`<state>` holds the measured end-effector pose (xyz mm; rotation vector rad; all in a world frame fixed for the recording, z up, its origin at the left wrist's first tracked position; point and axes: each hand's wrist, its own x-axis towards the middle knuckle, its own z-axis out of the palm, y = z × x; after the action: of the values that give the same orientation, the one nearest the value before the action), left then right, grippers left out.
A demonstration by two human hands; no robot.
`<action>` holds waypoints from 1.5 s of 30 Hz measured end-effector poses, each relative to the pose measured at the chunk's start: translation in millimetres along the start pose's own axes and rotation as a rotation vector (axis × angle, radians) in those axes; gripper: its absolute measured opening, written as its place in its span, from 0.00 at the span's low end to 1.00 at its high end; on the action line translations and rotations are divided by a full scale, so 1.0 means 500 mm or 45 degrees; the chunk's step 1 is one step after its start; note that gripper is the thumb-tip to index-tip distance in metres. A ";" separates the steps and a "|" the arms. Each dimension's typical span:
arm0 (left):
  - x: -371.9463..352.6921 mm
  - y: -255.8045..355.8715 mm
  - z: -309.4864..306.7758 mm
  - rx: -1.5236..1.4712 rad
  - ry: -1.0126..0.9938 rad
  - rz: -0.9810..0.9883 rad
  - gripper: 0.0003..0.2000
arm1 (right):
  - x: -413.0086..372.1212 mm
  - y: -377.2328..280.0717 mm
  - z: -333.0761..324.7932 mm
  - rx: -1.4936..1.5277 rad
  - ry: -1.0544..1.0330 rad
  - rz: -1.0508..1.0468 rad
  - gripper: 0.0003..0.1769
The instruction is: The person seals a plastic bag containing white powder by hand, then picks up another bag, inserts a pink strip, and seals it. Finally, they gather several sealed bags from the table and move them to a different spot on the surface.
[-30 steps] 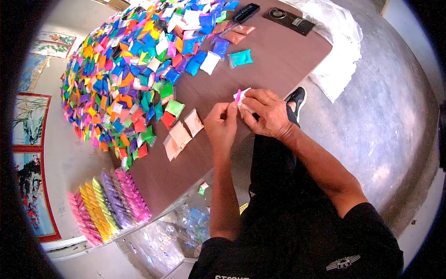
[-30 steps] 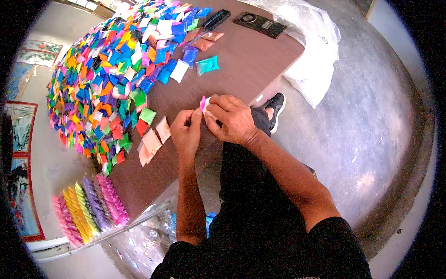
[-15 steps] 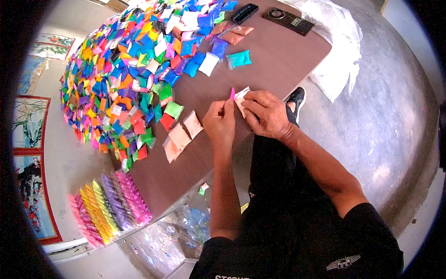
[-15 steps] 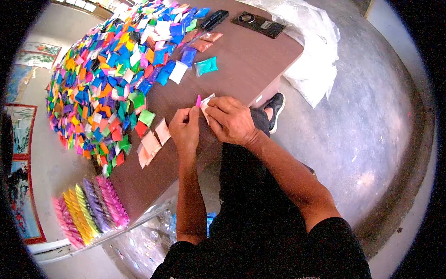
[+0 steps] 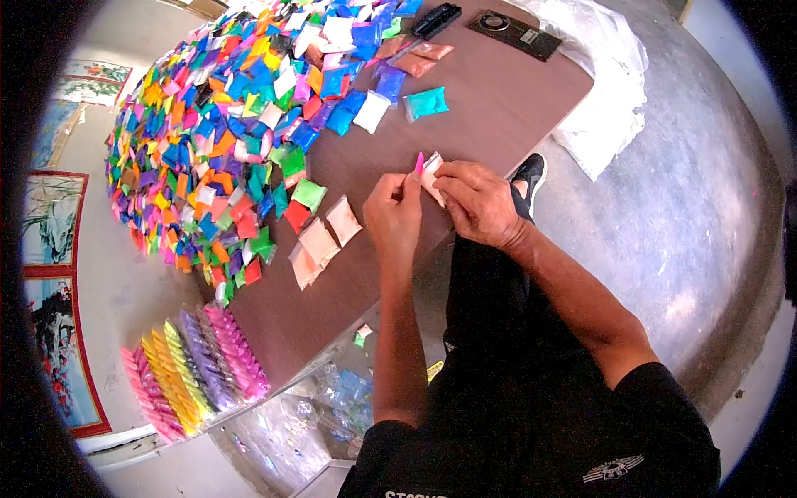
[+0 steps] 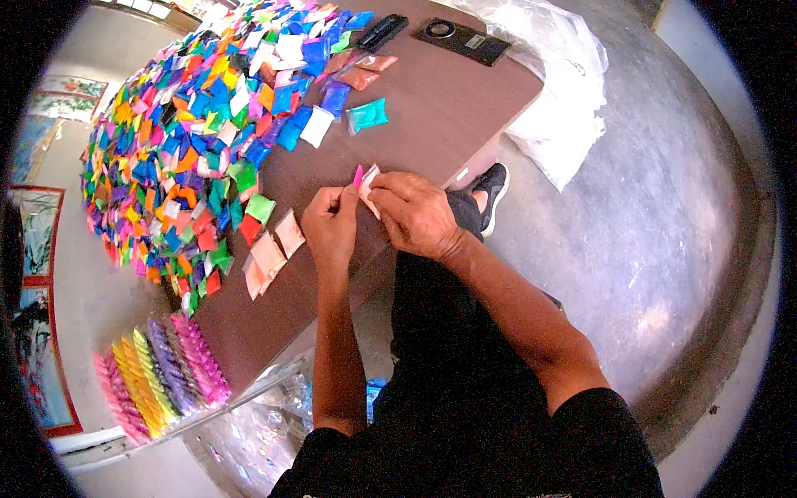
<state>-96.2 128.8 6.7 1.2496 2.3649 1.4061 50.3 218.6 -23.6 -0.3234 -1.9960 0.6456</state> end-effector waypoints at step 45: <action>-0.004 0.027 0.003 -0.276 -0.056 -0.006 0.08 | 0.002 0.001 -0.009 0.049 -0.049 0.010 0.17</action>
<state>-86.3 131.4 15.9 1.2026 2.1181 1.5667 53.5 220.7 -21.4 -0.2976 -2.0176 0.6991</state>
